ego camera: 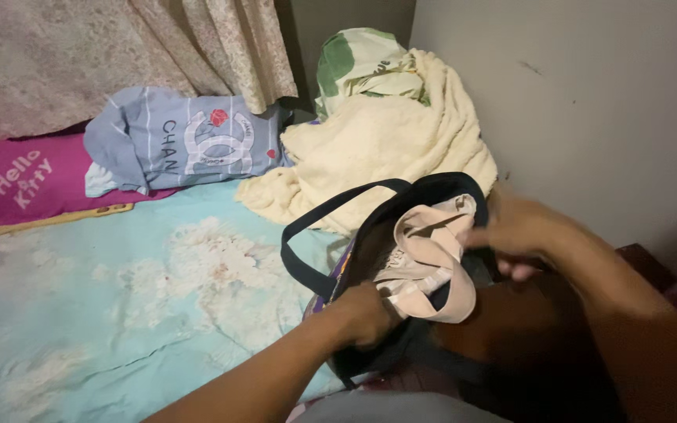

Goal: The person packs several items into multiple bags. They place a small pouch and a cloth into a beige tote, then put a wallet into a pink Hello Kitty bag, and finally place a small patterned pouch into a blue tote. The person handles the bags and items by hand throughout.

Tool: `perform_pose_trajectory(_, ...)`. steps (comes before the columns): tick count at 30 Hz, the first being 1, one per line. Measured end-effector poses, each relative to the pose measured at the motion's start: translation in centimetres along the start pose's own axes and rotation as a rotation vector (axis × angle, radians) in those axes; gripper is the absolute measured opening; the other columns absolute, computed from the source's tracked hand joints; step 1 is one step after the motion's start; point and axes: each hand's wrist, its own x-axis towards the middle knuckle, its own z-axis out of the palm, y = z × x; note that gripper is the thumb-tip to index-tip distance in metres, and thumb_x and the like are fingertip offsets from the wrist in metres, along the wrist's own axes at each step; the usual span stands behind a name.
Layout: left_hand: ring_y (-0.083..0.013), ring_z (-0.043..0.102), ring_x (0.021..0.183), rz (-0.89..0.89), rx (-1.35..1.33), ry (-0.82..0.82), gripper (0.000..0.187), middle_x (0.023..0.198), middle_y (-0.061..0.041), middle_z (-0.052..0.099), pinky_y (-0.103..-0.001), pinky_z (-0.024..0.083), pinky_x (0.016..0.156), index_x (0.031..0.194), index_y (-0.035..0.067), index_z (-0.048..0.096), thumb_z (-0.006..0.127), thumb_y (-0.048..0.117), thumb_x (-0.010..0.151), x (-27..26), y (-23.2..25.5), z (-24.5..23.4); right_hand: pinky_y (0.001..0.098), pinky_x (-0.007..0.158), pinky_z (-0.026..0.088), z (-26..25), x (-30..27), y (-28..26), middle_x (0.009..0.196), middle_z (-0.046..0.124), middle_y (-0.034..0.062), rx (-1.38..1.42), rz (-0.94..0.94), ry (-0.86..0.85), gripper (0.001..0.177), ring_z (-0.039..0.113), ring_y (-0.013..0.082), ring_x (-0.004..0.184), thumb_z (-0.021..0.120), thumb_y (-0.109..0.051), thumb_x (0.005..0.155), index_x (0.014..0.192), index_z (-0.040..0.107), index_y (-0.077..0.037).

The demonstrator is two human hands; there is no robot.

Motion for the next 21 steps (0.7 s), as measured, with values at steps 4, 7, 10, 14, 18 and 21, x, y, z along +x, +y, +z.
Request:
perform_pose_trajectory(4,-0.0425,0.065,0.118,-0.113,-0.035,-0.015,0.078,0.122,-0.037,0.064,-0.042,0.055,0.096,0.13,-0.018,0.047,0.071,0.043,0.088,-0.4,0.7,-0.5,0.0334,0.045,0.055,2.8,0.5,2.1,0.072,0.071,0.0169,0.08,0.14,-0.316,0.053,0.065,0.0204,0.051,0.077,-0.044,0.092,0.103,0.071,0.008)
perform_pose_trajectory(7,-0.0419,0.068,0.116,-0.056,-0.004,-0.008,0.075,0.121,-0.036,0.065,-0.041,0.056,0.095,0.132,-0.017,0.046,0.07,0.038,0.087,-1.3,1.0,-1.1,0.0333,0.038,0.05,4.4,1.5,1.3,0.068,0.075,0.0212,0.105,0.037,-0.291,0.034,0.062,0.0212,0.044,0.07,-0.021,0.092,0.103,0.073,0.011)
perform_pose_trajectory(10,-0.0413,0.068,0.113,-0.067,-0.032,-0.021,0.074,0.12,-0.032,0.066,-0.043,0.056,0.094,0.135,-0.01,0.046,0.069,0.041,0.087,-2.5,1.5,-1.9,0.0312,0.037,0.052,4.6,1.6,-0.4,0.069,0.07,0.0177,0.283,-0.029,-0.217,0.029,0.063,0.0192,0.044,0.069,-0.012,0.093,0.106,0.07,0.014)
perform_pose_trajectory(14,-0.0418,0.066,0.113,-0.007,0.035,0.001,0.065,0.117,-0.032,0.068,-0.043,0.054,0.096,0.129,-0.008,0.054,0.071,0.039,0.088,-4.3,2.4,-3.2,0.0311,0.038,0.049,4.7,1.9,-2.5,0.073,0.067,0.017,0.187,-0.046,-0.323,0.027,0.059,0.0188,0.046,0.076,-0.006,0.091,0.11,0.058,0.001)
perform_pose_trajectory(18,-0.0413,0.068,0.108,0.034,0.003,0.136,0.058,0.11,-0.029,0.07,-0.045,0.054,0.093,0.123,-0.005,0.054,0.075,0.033,0.085,-6.3,3.5,-3.9,0.0259,0.039,0.045,7.4,5.8,-3.4,0.079,0.071,0.0165,0.497,-0.146,-0.236,0.023,0.058,0.0146,0.05,0.07,-0.004,0.091,0.111,0.064,0.003)
perform_pose_trajectory(21,-0.0396,0.068,0.101,0.169,0.028,0.311,0.045,0.101,-0.021,0.071,-0.048,0.054,0.086,0.11,0.001,0.059,0.077,0.028,0.079,-7.0,4.2,-4.1,0.0306,0.045,0.04,10.6,10.8,-3.1,0.083,0.066,0.0129,0.74,-0.205,-0.048,0.023,0.05,0.0155,0.057,0.066,-0.012,0.097,0.115,0.067,0.003)
